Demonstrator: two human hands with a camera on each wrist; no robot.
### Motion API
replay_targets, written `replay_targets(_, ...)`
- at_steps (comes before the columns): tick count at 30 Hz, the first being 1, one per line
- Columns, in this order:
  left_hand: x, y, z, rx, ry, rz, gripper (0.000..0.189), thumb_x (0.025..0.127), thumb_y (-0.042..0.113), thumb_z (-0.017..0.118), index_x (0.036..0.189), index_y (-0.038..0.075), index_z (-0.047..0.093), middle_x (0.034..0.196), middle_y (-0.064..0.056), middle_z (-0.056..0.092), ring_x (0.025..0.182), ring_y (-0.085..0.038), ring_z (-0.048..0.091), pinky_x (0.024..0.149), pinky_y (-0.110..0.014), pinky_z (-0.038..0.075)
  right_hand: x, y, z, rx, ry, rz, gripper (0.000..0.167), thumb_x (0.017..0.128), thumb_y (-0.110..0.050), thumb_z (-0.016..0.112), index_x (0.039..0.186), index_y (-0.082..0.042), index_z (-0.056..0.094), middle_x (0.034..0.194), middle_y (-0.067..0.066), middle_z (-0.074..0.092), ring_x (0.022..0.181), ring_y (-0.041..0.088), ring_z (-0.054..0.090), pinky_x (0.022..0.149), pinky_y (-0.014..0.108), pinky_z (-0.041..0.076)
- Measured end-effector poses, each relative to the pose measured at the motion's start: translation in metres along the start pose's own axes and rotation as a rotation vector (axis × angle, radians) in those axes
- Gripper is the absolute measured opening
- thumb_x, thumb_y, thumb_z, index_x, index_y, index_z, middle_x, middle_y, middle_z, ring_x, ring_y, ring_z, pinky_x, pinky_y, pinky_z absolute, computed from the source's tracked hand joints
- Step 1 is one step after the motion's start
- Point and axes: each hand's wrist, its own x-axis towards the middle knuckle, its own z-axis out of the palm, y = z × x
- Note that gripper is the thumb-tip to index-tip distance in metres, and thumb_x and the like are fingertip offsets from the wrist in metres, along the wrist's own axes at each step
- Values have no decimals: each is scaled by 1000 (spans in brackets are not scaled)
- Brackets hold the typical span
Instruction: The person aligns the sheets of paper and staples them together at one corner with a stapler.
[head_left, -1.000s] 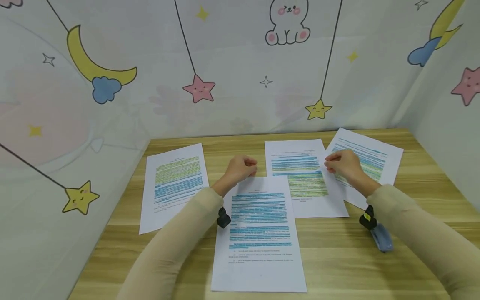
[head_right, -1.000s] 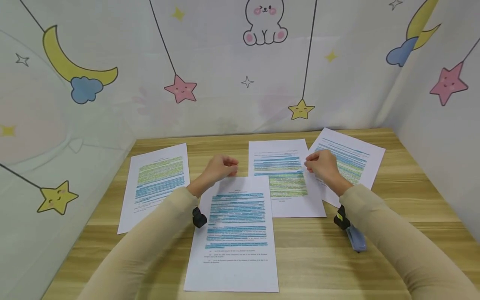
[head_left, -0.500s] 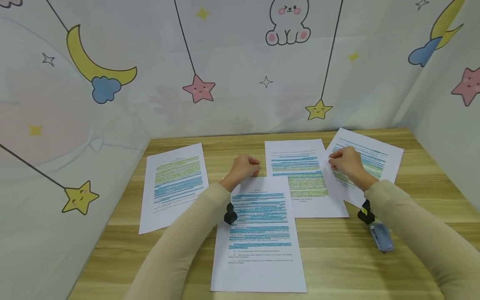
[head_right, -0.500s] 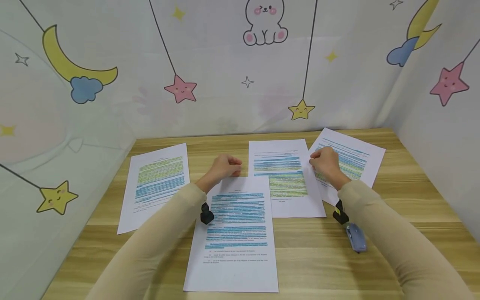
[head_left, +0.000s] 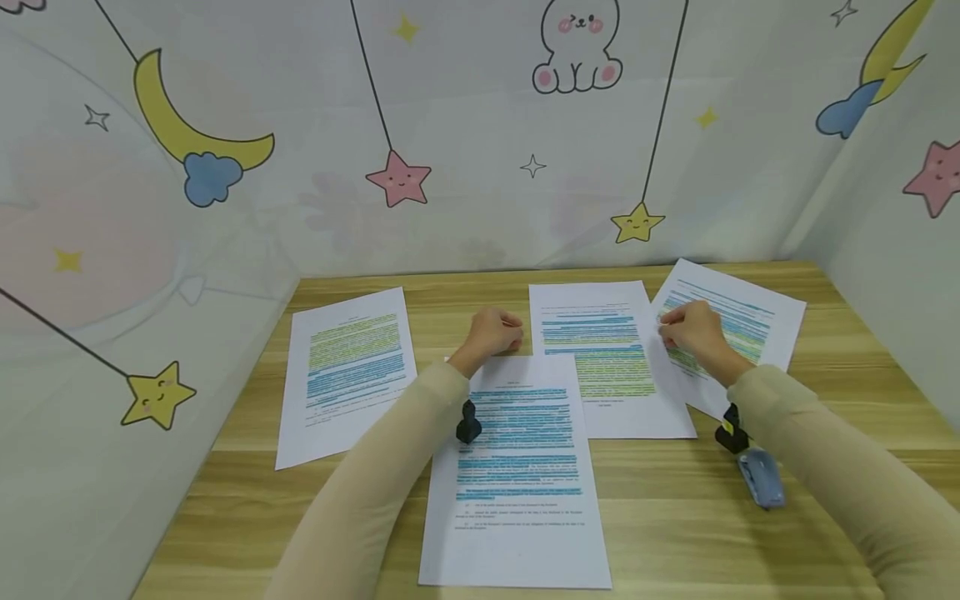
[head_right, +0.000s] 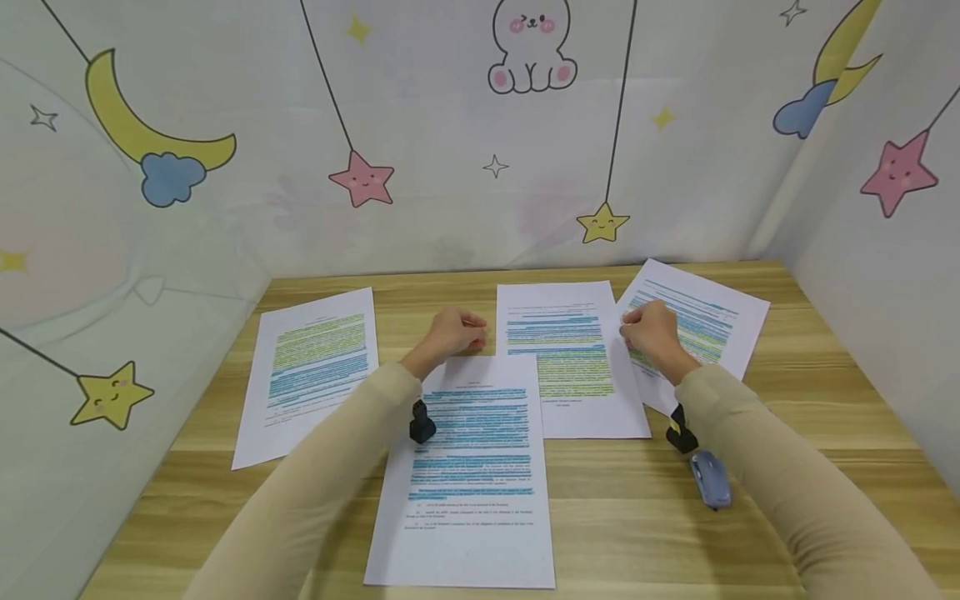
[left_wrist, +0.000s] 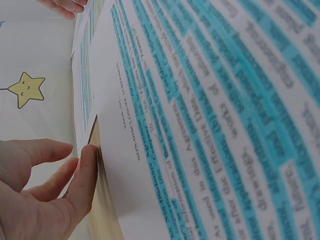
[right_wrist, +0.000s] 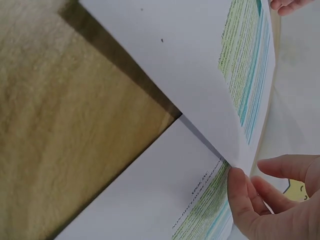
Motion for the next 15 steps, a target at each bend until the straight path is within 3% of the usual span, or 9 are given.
replay_targets(6,5,1,5,16,16,-8,18,94,3,66,109,-6,70,97,-14,70,67,-11,64,62,-18,56,2,4,1,22,-4,17,29,95,-5,61,115,16,63,102,27,65,72,21,65,62,25,56)
replay_targets(15,7,5,10,21,23,-17,15,93,3,67,104,-6,72,93,-13,69,66,-14,65,62,-21,57,5,4,2,31,8,45,31,93,-4,61,117,16,62,110,31,64,67,16,64,60,23,56)
